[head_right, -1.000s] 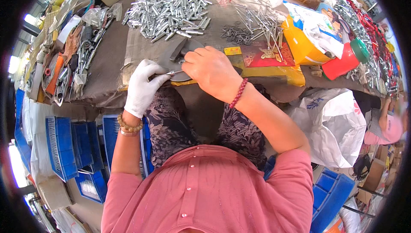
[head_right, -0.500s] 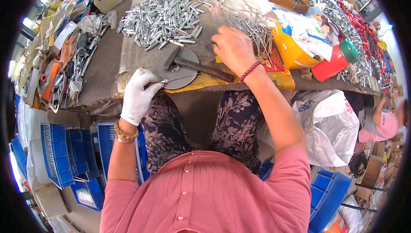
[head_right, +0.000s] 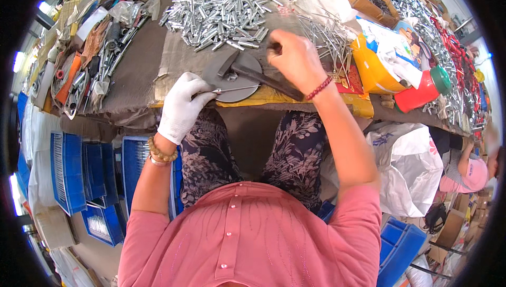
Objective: The person is seen assembling metal components using a hammer and a jig at a workbench.
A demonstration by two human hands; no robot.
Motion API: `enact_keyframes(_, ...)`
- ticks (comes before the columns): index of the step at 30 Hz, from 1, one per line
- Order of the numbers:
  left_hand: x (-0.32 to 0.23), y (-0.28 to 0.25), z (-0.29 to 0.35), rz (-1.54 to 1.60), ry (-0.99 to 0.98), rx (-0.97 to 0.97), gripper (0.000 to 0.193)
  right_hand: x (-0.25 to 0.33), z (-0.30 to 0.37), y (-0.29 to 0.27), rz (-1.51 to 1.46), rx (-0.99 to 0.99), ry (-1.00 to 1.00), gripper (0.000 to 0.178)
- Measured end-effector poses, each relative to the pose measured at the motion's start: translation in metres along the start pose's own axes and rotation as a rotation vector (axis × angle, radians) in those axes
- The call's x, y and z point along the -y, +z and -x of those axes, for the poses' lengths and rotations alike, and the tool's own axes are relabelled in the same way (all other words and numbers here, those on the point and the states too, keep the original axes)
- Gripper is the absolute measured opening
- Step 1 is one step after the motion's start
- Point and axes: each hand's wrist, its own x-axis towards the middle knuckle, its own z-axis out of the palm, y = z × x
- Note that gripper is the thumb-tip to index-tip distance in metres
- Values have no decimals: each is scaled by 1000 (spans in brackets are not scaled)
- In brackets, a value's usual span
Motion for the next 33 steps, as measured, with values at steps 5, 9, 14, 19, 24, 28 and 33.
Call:
enact_keyframes(5, 4, 1, 3, -76, 87, -41, 12, 55, 15, 18, -169, -116, -534, 19)
enact_keyframes(9, 10, 7, 5, -104, 127, -81, 13, 86, 22, 27, -115, -1, -591, 29)
enact_keyframes(14, 6, 7, 6, -123, 121, -112, 13, 87, 23, 31, -487, 19, -378, 40)
enact_keyframes(19, 1, 4, 5, -115, 101, -81, 10, 74, 30, 32, -370, 71, -318, 46)
enact_keyframes(24, 4, 2, 4, -95, 114, -74, 9, 75, 29, 39, -311, 63, -392, 44)
enact_keyframes(28, 5, 3, 4, -93, 97, -78, 9, 79, 24, 37, -245, 86, -457, 42)
enact_keyframes(33, 5, 4, 4, -24, 162, -142, 12, 100, 16, 24, -28, 134, -670, 36)
